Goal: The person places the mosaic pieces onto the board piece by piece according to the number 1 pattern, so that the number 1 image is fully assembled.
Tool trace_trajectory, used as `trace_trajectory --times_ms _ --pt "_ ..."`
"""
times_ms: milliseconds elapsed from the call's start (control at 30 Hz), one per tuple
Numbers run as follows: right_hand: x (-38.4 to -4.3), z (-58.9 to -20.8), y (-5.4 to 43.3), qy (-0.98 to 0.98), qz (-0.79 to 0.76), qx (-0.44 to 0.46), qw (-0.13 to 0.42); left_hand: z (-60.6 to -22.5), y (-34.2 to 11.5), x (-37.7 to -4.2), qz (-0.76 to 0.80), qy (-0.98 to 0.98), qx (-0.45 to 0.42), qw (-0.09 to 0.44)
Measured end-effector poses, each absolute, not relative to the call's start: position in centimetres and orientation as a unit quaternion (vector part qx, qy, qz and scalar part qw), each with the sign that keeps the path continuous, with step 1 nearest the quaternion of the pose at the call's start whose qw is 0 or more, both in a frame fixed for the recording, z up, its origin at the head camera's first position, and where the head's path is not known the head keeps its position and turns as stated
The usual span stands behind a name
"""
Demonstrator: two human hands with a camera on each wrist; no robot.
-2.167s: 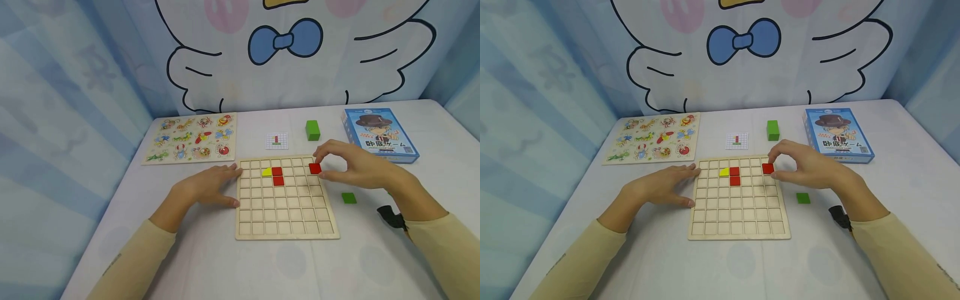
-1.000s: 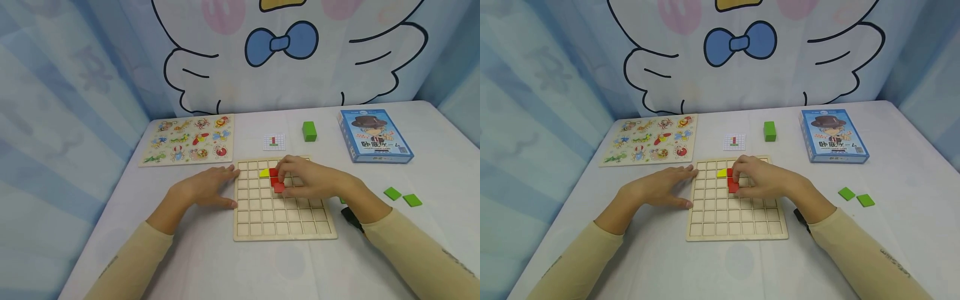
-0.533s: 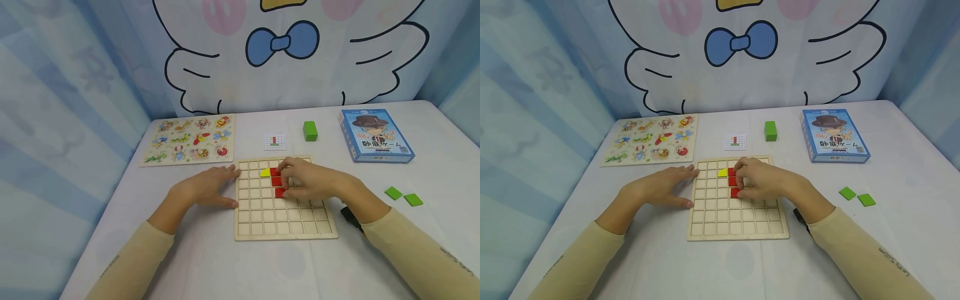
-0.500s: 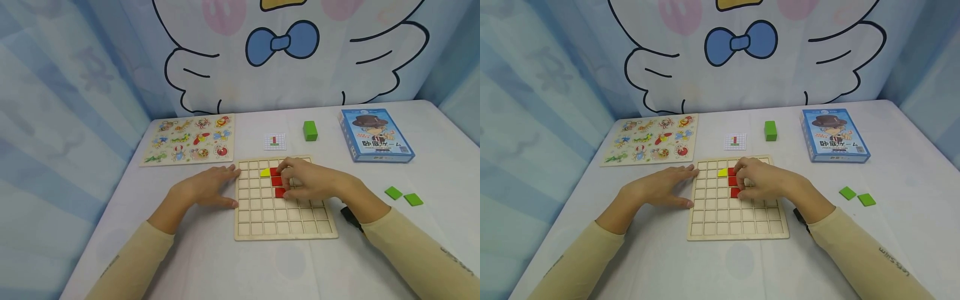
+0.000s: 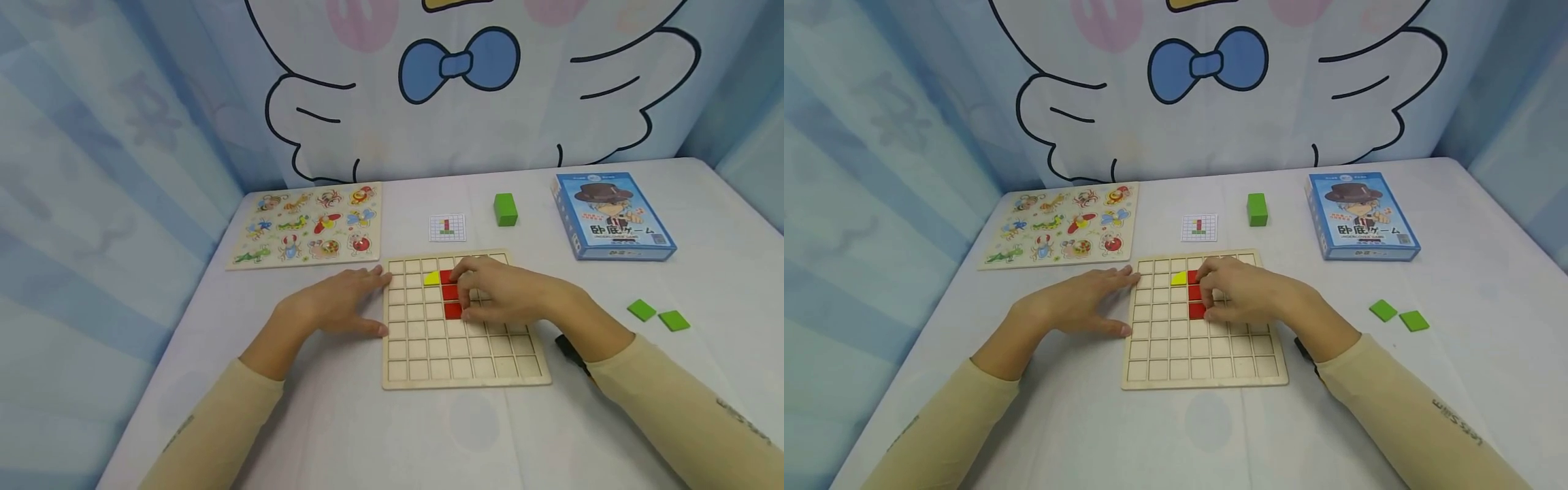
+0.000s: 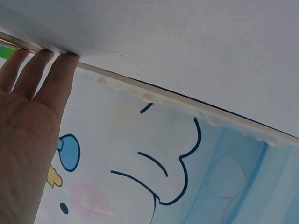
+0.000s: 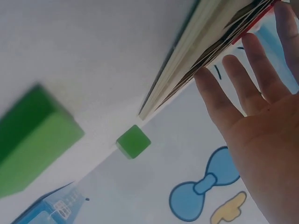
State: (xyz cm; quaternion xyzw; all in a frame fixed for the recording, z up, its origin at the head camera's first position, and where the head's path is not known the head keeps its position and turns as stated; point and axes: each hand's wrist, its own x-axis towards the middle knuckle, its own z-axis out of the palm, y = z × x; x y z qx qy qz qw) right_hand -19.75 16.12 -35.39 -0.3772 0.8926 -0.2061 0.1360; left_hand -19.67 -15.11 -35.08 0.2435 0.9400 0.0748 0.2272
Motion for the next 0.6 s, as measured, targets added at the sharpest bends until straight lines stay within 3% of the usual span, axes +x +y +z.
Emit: trace_trajectory --times_ms 167,600 --pt "-19.98 -35.58 15.91 0.898 -0.191 -0.382 0.111 -35.04 -15.25 -19.73 0.075 0.938 0.251 0.225" --pt "-20.06 -34.89 16.66 0.872 -0.268 -0.387 0.137 -35.11 -15.24 -19.8 0.078 0.938 0.25 0.227"
